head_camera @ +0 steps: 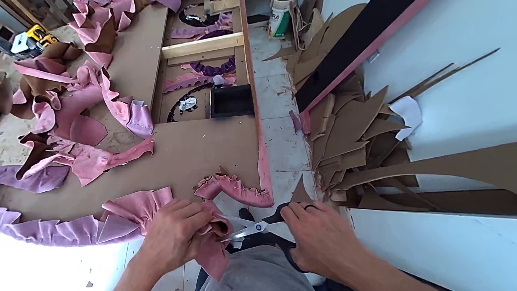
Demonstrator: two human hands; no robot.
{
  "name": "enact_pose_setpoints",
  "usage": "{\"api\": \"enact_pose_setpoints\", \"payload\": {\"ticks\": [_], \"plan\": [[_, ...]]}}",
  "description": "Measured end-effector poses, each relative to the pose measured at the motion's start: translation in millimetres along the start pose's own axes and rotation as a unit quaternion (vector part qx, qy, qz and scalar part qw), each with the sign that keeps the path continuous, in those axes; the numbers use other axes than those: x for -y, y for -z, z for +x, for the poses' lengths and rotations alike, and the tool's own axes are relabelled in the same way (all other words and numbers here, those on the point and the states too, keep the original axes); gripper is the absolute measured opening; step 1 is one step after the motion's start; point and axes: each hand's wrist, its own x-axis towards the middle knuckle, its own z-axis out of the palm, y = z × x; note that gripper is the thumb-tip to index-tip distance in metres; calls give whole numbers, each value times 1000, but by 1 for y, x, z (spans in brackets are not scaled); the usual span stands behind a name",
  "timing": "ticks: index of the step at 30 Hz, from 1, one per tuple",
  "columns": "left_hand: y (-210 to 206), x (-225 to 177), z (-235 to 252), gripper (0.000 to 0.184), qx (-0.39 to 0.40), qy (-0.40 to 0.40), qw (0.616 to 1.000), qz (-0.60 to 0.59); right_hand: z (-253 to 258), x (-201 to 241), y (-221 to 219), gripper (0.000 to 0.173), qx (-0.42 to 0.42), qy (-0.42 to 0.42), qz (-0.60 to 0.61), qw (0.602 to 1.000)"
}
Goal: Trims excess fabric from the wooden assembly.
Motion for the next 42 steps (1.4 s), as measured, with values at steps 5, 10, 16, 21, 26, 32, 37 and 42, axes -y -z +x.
{"api": "enact_pose_setpoints", "payload": {"ticks": [5, 10, 16, 21, 26, 32, 37, 42], "plan": [[-1, 7, 50, 15, 86, -140, 986, -33, 1, 56, -8, 62, 57, -121, 20, 991], [4, 17, 58, 13, 136, -221, 962, -87, 3, 87, 1, 68, 156, -235, 43, 958], [-3, 47, 56, 16, 83, -151, 971, -165, -41, 102, 23, 75, 158, -326, 18, 932], [22, 17, -32, 24, -79, -187, 974, -98, -69, 123, 33, 80, 196, -466, 140, 851], [-66, 45, -142, 37, 338, 150, 883, -290, -115, 146, 2, 76, 67, -523, 296, 796], [-62, -3, -85, 44, 69, -111, 961, -245, -102, 141, -11, 72, 75, -516, 337, 784], [-24, 24, -15, 67, 128, -127, 984, 7, -90, 121, 2, 68, 94, -484, 287, 821], [2, 10, 24, 28, 187, -232, 949, 107, -102, 121, -4, 70, 118, -455, 256, 844]]}}
